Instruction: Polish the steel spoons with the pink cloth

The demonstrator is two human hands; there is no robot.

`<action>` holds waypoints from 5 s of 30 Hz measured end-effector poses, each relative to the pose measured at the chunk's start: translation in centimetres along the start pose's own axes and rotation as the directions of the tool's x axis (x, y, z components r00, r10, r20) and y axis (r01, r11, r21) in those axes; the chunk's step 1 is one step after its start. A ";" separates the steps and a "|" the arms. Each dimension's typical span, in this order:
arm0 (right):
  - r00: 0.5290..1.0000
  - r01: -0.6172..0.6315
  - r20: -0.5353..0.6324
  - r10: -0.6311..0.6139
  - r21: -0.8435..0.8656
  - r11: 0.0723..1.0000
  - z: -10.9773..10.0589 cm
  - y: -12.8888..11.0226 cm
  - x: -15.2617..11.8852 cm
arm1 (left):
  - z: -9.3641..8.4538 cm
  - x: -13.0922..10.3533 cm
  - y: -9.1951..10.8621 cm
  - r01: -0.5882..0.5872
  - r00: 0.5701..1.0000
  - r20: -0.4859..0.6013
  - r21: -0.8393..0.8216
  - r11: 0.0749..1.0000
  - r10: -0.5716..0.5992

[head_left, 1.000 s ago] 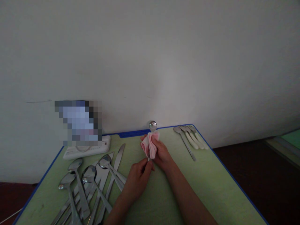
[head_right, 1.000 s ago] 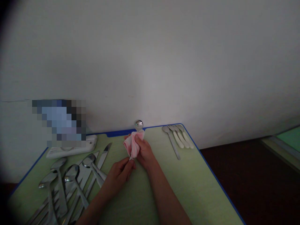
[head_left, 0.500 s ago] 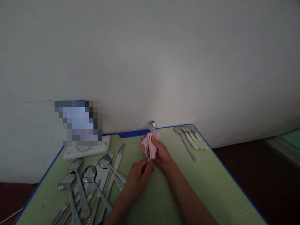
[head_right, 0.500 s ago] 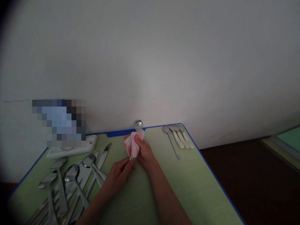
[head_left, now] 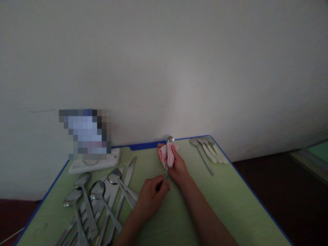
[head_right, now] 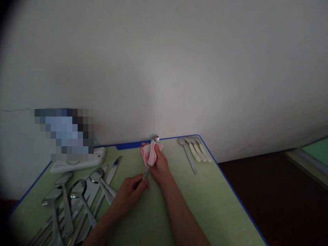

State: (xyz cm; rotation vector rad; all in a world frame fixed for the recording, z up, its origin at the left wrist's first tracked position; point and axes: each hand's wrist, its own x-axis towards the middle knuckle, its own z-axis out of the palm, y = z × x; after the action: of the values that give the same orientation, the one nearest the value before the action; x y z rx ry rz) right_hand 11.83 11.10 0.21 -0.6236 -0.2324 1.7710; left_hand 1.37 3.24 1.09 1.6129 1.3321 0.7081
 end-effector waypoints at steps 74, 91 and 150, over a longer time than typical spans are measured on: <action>0.963 0.268 0.020 -0.269 -0.207 0.941 -0.7 0.5 -0.9 | 0.7 -0.7 -0.2 -0.104 0.993 -0.045 0.161 0.981 0.112; 0.953 0.278 0.216 -0.212 -0.352 0.894 -2.8 0.9 -6.0 | 1.0 -4.5 1.1 -0.191 0.981 0.027 0.236 0.953 0.190; 0.972 0.163 0.203 -0.114 -0.245 0.956 -2.5 0.5 -4.9 | 1.3 -4.5 -2.1 -0.184 0.977 -0.106 -0.006 0.983 0.182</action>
State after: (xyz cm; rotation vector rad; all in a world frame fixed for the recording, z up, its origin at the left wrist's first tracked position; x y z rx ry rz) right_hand 13.58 5.96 -0.72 -0.6099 -0.6326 1.6757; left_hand 0.45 -1.45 -0.82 1.7208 1.2591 0.9239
